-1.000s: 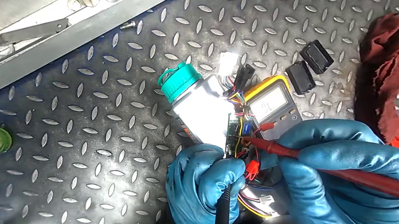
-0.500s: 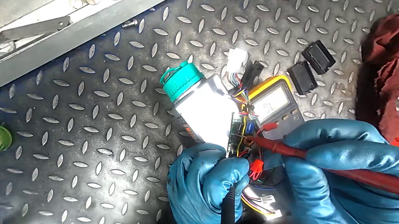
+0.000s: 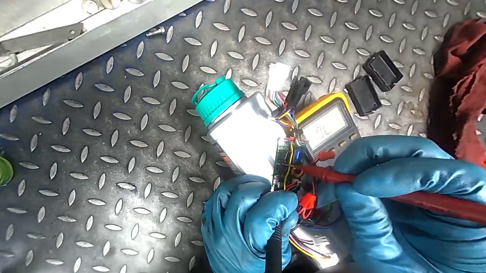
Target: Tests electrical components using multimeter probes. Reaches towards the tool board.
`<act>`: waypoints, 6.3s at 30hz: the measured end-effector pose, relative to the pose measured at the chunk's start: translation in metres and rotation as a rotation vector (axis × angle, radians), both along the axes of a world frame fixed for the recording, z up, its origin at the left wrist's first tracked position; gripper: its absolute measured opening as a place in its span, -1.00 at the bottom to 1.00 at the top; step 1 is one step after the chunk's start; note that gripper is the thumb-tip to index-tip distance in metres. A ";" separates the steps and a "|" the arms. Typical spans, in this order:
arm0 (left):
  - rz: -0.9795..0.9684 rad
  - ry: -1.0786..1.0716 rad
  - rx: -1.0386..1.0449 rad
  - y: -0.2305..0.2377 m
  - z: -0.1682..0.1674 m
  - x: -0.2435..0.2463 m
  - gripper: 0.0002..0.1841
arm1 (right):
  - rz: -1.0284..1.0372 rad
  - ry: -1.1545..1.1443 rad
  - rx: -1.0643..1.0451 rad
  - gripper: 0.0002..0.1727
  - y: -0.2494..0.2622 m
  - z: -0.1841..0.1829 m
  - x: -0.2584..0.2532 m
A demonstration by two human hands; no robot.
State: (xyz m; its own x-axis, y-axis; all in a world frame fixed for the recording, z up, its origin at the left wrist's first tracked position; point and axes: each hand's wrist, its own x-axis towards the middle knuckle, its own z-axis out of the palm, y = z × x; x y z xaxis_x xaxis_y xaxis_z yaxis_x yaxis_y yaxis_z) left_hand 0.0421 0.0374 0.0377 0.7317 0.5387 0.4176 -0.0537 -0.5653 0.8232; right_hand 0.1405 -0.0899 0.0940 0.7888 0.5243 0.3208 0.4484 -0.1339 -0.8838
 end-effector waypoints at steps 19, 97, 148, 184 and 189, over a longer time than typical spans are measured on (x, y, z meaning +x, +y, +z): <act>0.015 -0.039 -0.030 -0.003 -0.004 0.000 -0.88 | 0.075 -0.092 0.127 -0.90 -0.028 0.019 -0.003; 0.001 -0.085 -0.061 -0.006 -0.003 0.001 -0.83 | -0.021 -0.056 0.033 -0.86 -0.012 -0.007 -0.021; -0.002 -0.094 -0.093 -0.006 -0.004 0.001 -0.84 | -0.087 -0.059 0.058 -0.89 -0.003 -0.008 -0.023; -0.021 -0.072 -0.106 -0.005 -0.002 0.001 -0.85 | -0.076 -0.077 0.124 -0.87 -0.008 -0.009 -0.025; 0.000 -0.084 -0.092 -0.007 -0.003 0.002 -0.85 | -0.077 -0.103 0.094 -0.88 -0.011 -0.009 -0.026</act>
